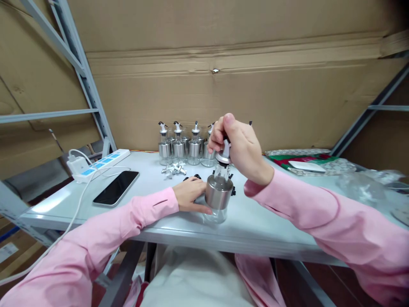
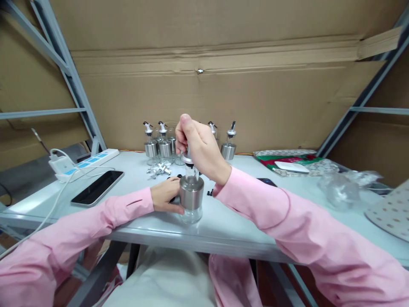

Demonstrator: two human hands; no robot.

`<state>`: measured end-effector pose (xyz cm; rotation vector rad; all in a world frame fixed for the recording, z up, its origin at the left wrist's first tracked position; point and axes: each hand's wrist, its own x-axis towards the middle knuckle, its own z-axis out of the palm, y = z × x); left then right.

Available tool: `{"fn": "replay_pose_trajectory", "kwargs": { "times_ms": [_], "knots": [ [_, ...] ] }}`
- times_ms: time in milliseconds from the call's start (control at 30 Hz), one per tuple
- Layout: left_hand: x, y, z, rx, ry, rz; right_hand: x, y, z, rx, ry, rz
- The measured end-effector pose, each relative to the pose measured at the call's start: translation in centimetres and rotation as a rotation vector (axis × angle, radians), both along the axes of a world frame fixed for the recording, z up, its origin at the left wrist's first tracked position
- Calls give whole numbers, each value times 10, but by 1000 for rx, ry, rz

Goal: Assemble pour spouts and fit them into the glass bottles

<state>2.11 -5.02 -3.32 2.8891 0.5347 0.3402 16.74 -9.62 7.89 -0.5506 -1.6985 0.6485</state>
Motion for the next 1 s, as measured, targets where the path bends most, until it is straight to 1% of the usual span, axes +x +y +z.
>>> {"fn": "replay_pose_trajectory", "kwargs": {
  "times_ms": [233, 400, 533, 600, 767, 900, 1000],
  "knots": [
    [1, 0, 1, -1, -1, 3, 3, 3, 4, -38, 78, -3],
    [1, 0, 1, 14, 15, 5, 8, 4, 3, -90, -85, 33],
    [0, 1, 0, 13, 2, 8, 11, 3, 3, -103, -188, 113],
    [-1, 2, -1, 7, -11, 1, 11, 4, 4, -140, -205, 172],
    [0, 2, 0, -15, -32, -20, 12, 11, 2, -321, -128, 323],
    [0, 1, 0, -13, -34, -25, 12, 14, -3, -336, -43, 338],
    [0, 2, 0, -8, -33, -36, 12, 12, -4, -348, -20, 337]
  ]
}}
